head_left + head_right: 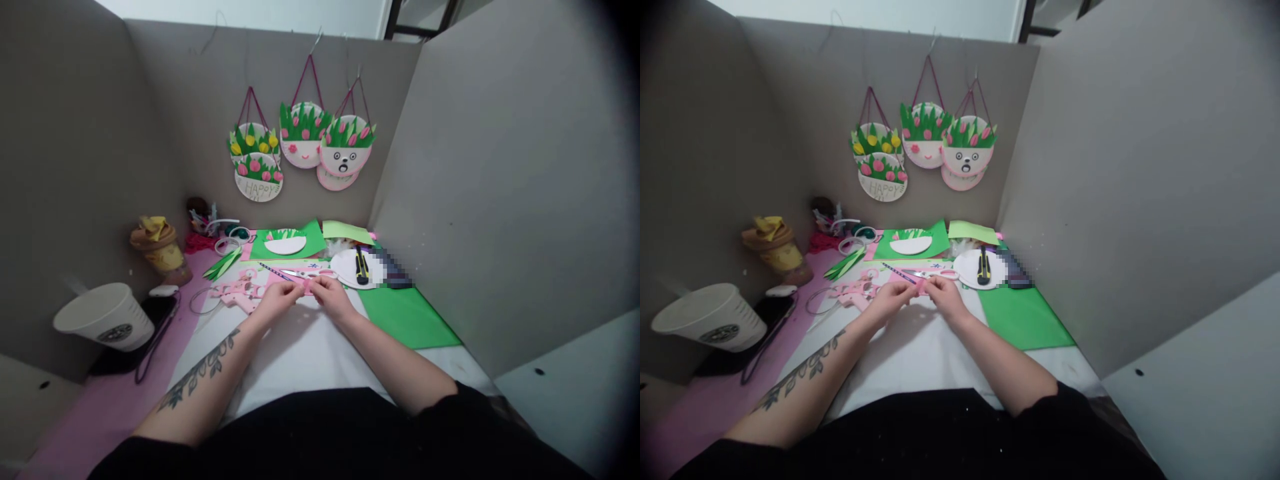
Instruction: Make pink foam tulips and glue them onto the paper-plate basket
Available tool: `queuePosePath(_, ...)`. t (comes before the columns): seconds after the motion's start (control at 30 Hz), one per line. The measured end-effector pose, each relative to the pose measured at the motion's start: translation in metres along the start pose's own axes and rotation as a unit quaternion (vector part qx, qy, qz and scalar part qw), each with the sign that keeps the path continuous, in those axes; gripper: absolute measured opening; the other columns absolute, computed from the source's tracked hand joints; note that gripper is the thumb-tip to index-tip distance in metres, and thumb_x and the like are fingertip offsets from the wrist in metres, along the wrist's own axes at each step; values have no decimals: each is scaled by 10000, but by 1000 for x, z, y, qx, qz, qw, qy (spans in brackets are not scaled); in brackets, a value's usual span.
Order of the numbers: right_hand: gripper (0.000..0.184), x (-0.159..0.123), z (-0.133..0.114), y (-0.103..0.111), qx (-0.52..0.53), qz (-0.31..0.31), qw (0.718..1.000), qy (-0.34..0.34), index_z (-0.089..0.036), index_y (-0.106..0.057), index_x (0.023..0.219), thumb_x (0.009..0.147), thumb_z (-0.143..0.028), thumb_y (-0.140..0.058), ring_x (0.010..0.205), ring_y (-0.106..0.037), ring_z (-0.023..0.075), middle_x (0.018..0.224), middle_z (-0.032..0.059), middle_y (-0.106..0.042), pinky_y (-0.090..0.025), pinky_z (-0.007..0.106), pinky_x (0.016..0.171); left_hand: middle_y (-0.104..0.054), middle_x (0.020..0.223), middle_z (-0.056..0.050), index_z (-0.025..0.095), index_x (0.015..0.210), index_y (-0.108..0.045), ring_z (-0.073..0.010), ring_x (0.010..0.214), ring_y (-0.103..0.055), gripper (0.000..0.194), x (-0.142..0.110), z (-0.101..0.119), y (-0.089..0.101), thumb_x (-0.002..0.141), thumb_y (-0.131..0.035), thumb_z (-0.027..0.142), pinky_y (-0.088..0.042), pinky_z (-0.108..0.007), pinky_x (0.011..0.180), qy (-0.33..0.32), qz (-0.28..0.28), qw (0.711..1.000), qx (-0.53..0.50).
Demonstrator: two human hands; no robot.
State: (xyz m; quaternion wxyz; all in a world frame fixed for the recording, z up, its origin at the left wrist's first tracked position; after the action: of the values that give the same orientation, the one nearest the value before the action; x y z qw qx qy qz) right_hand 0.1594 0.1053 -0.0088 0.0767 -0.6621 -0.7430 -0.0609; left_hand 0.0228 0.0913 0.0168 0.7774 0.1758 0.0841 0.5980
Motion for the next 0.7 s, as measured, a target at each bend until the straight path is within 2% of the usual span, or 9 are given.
queuePosePath(0.17, 146, -2, -8, 0, -16, 2, 1000, -4, -176, -589, 638, 725, -292, -602, 477, -353, 92, 498, -63, -443, -277, 230, 485, -521, 557, 19, 149, 672, -621, -120, 544, -447, 335, -1, 6, 4, 795, -519, 444, -311, -227, 517, -11, 24, 999, 31)
queuePosePath(0.3, 156, -5, -14, -1, -45, 18, 999, 16, -173, -592, 630, 711, -302, -621, 550, -418, 108, 568, -41, -502, -333, 238, 550, -653, 717, -17, 160, 765, -662, -149, 657, -543, 225, 0, 6, 5, 788, -525, 336, -390, -239, 608, -62, 57, 992, 92)
queuePosePath(0.4, 192, -6, -13, -2, -55, 21, 998, 31, -174, -586, 642, 716, -344, -639, 584, -443, 119, 602, -31, -526, -355, 246, 582, -679, 769, -29, 168, 786, -673, -158, 685, -562, 227, 0, 6, 4, 794, -532, 346, -411, -251, 641, -85, 69, 985, 131)
queuePosePath(0.53, 190, -4, -11, 0, -55, 25, 998, 30, -176, -588, 649, 726, -345, -628, 564, -428, 118, 582, -36, -508, -340, 245, 559, -673, 738, -28, 158, 774, -674, -161, 687, -570, 301, -1, 7, 6, 811, -525, 417, -425, -251, 639, -65, 64, 992, 91)
queuePosePath(0.7, 155, -3, -8, 1, -35, 16, 999, 10, -180, -577, 631, 738, -291, -591, 504, -367, 103, 514, -58, -440, -301, 239, 519, -663, 710, -17, 149, 747, -669, -157, 676, -572, 261, -1, 11, 10, 791, -539, 371, -432, -243, 631, -53, 70, 995, 50)
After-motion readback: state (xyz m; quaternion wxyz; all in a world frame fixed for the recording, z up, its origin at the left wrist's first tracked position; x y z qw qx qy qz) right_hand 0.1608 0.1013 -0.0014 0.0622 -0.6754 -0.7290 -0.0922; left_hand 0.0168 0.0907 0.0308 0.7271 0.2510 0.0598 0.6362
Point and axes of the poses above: each hand's wrist, its own x-axis towards the middle knuckle, its own y-axis out of the back of the hand, z = x × y, the point moved 7 cm from there along x, towards the middle knuckle
